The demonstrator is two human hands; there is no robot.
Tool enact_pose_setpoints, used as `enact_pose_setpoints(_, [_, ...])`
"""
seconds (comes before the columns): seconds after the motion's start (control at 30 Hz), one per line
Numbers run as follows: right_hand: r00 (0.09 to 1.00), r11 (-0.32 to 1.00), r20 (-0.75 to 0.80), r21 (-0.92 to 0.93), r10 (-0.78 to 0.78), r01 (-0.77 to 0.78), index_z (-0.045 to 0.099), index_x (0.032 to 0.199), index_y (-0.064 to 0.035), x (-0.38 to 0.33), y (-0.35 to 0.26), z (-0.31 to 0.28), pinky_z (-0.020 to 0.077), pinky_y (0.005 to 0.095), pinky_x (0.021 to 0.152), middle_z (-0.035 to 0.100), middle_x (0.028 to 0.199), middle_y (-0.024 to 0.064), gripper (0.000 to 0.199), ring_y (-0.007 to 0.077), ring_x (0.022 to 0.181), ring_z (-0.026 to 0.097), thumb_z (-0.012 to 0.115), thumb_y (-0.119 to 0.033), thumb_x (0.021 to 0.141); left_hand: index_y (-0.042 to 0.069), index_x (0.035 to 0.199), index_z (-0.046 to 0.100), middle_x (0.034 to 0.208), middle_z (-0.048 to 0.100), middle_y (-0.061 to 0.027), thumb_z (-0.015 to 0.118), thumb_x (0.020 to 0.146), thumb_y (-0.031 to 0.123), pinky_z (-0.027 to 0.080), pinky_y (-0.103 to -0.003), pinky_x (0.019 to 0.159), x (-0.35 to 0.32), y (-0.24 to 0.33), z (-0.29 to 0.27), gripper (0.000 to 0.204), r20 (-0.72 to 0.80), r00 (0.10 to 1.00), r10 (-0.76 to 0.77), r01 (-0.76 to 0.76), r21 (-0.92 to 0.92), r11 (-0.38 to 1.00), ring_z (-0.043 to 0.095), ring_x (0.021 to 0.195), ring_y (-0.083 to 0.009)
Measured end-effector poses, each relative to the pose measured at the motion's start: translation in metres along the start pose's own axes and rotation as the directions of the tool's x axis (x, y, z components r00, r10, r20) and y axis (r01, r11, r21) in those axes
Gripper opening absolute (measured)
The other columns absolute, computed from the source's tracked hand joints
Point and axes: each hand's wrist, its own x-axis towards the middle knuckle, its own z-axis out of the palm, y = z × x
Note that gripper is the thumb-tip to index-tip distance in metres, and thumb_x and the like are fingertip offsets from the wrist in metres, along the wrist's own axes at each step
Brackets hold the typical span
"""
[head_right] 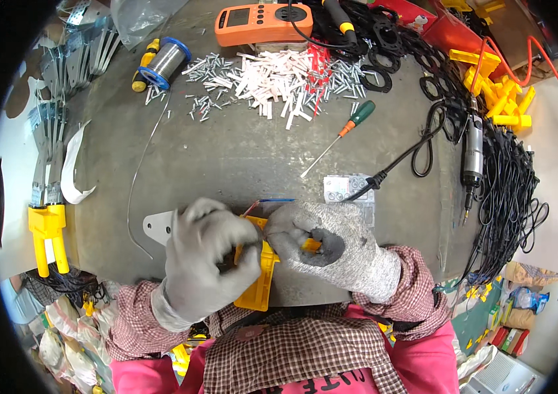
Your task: Assembling and soldering components of a yellow electronic device on a workbench.
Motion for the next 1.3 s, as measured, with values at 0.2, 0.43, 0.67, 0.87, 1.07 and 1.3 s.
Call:
enact_pose_setpoints(0.2, [1.0,0.935,-0.018,-0.354,0.026,-0.03,0.065,0.111,-0.0076,0.011,-0.018,0.004,0.0552,0.0329,0.072,0.068,0.098,0.0112,0.033,0.026,0.082,0.069,0.076,-0.008,0.08,0.009,0.098,0.06,0.085,0.061,-0.0016,0.067,0.076,-0.001,0.047,-0.029,0.059,-0.007,0.005,-0.008,0.025,0.12,0.99,-0.08,0.076,0.039,0.996,0.055,0.066,-0.0167])
enact_pose_setpoints(0.43, [0.996,0.991,-0.037,-0.102,0.083,-0.086,0.064,0.104,-0.0038,0.01,-0.02,0.007,0.0529,0.0283,0.072,0.064,0.088,0.0037,0.027,0.0157,0.075,0.063,0.075,-0.004,0.079,0.006,0.1,0.055,0.092,0.061,-0.0006,0.067,0.081,0.001,0.049,-0.025,0.068,0.002,-0.001,-0.014,0.023,0.189,0.967,-0.169,0.196,-0.134,0.971,0.056,0.073,-0.0057])
enact_pose_setpoints(0.67, [0.975,0.887,0.046,-0.407,-0.219,0.219,0.064,0.096,-0.0044,0.01,-0.015,0.003,0.0521,0.0271,0.074,0.063,0.087,0.0057,0.021,0.0177,0.075,0.063,0.073,0.0,0.078,0.002,0.115,0.049,0.099,0.061,-0.003,0.063,0.086,-0.007,0.052,-0.022,0.069,-0.004,-0.003,-0.003,0.033,0.184,0.945,-0.271,0.325,-0.422,0.847,0.062,0.083,-0.0057])
enact_pose_setpoints(0.87, [0.98,0.955,-0.093,-0.227,0.174,-0.191,0.065,0.1,-0.0046,0.012,-0.032,0.008,0.0521,0.0386,0.067,0.065,0.092,0.0146,0.02,0.0272,0.08,0.067,0.07,-0.005,0.08,0.008,0.102,0.062,0.084,0.065,-0.0058,0.066,0.079,-0.006,0.052,-0.029,0.066,-0.008,0.008,-0.003,0.027,0.235,0.952,0.194,-0.278,0.411,0.868,0.067,0.071,-0.0183])
enact_pose_setpoints(1.07, [0.993,0.842,-0.084,-0.539,-0.087,0.028,0.061,0.119,-0.006,0.004,-0.038,0.013,0.0545,0.0377,0.068,0.064,0.1,0.0142,0.042,0.034,0.082,0.066,0.069,-0.003,0.078,0.01,0.11,0.061,0.086,0.068,-0.0049,0.075,0.066,0.001,0.048,-0.034,0.053,-0.005,0.0,0.009,0.047,-0.112,0.994,0.001,-0.005,-0.035,0.999,0.067,0.068,-0.0255])
enact_pose_setpoints(1.3, [0.981,0.872,-0.046,-0.451,0.191,-0.191,0.059,0.127,-0.0098,0.015,-0.036,0.009,0.0543,0.0405,0.065,0.066,0.085,0.0125,0.05,0.0328,0.078,0.068,0.071,-0.011,0.078,0.007,0.115,0.06,0.087,0.067,-0.0039,0.07,0.073,-0.004,0.051,-0.03,0.059,-0.003,0.001,0.002,0.045,0.061,0.976,0.209,-0.216,0.383,0.898,0.067,0.069,-0.0187])
